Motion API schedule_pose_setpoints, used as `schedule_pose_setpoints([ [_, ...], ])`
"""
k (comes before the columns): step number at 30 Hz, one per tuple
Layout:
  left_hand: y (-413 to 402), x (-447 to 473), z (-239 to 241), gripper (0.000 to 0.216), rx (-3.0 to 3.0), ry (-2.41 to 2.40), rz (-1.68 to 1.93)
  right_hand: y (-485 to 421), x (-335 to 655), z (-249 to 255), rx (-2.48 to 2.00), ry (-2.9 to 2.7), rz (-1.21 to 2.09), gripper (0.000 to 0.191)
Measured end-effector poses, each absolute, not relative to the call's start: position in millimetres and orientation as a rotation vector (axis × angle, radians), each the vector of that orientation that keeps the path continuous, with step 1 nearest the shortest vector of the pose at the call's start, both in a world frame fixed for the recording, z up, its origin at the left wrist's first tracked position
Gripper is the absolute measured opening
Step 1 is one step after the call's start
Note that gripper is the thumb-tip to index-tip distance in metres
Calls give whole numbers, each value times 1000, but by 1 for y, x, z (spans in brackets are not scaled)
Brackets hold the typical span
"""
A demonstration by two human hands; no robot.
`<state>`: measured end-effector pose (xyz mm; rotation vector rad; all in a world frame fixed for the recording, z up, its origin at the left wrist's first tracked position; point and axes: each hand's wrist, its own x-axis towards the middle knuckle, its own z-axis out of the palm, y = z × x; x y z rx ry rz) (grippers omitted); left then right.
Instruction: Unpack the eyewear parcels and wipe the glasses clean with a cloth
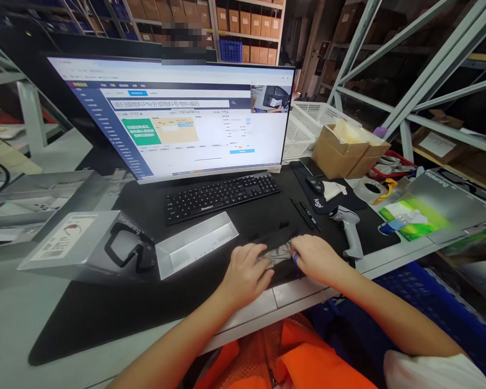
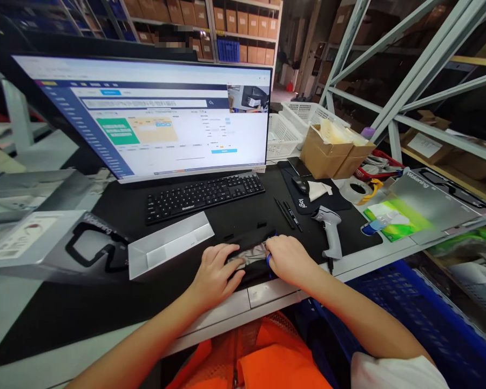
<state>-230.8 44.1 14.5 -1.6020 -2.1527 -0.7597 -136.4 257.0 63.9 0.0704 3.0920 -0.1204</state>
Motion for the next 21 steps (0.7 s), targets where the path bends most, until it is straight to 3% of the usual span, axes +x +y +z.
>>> schedule_pose_setpoints([
  [3,43,-228,13,25,-1713,-2110,-772,255,-140,62,56,3087,-21,17],
  [7,45,-223,15,39,-1710,-2284,-718,256,-145,72,33,3088,-136,17],
  [11,44,-225,18,70,-1744,-2418,-769,246,-147,87,-67,2981,-701,15],
  [15,42,-229,13,75,-1679,-2438,-1051,228,-153,84,-175,2883,-1161,15],
  [21,40,-231,5,71,-1558,-2330,-1100,226,-153,75,-305,2732,-1203,60],
])
